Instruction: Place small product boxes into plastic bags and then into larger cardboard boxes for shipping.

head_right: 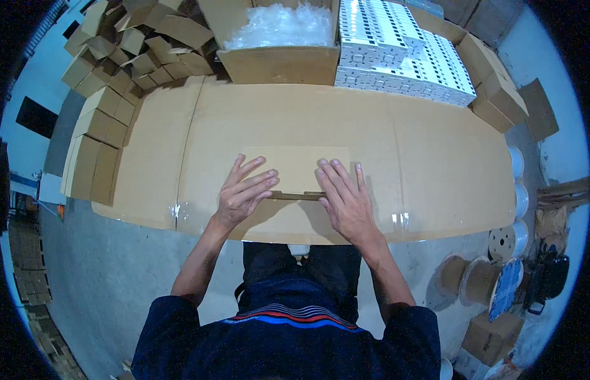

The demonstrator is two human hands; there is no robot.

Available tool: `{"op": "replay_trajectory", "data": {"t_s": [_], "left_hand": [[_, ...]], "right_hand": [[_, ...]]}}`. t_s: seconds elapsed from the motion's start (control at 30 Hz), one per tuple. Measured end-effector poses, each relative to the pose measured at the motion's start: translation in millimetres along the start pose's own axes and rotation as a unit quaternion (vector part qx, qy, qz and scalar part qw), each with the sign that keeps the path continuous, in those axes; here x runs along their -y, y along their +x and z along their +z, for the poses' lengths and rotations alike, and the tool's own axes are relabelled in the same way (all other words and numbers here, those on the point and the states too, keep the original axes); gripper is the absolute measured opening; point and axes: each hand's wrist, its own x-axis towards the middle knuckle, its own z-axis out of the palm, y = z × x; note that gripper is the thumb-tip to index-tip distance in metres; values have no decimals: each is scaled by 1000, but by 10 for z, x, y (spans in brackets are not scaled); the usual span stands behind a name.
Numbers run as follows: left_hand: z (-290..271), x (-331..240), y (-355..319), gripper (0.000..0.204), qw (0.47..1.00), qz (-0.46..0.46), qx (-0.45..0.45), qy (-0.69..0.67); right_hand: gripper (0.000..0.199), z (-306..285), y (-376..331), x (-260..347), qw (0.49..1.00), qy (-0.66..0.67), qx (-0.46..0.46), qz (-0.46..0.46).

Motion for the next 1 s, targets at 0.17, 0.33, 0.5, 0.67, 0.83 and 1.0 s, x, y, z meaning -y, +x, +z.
{"op": "replay_trajectory", "data": {"t_s": [0.17, 0.33, 0.5, 0.67, 0.83, 1.0], "left_hand": [[-431, 39, -143, 45, 996, -32, 29, -74], [-638, 176, -397, 76, 964, -132, -5, -230], [-605, 382, -624, 101, 946, -173, 80, -261], [-512, 474, -644, 96, 954, -171, 48, -242], [-372, 517, -603, 93, 961, -183, -1, -207], [-580, 627, -774, 94, 952, -229, -94, -182]], "right_hand": [[69, -119, 106, 340, 999, 41, 7, -21], [82, 244, -150, 533, 947, 291, -88, 108], [103, 515, -251, 527, 833, 508, -82, 203], [105, 693, -242, 260, 785, 564, -191, 172], [105, 684, -223, 86, 752, 576, -236, 215], [94, 754, -121, 116, 739, 602, -217, 210]]}}
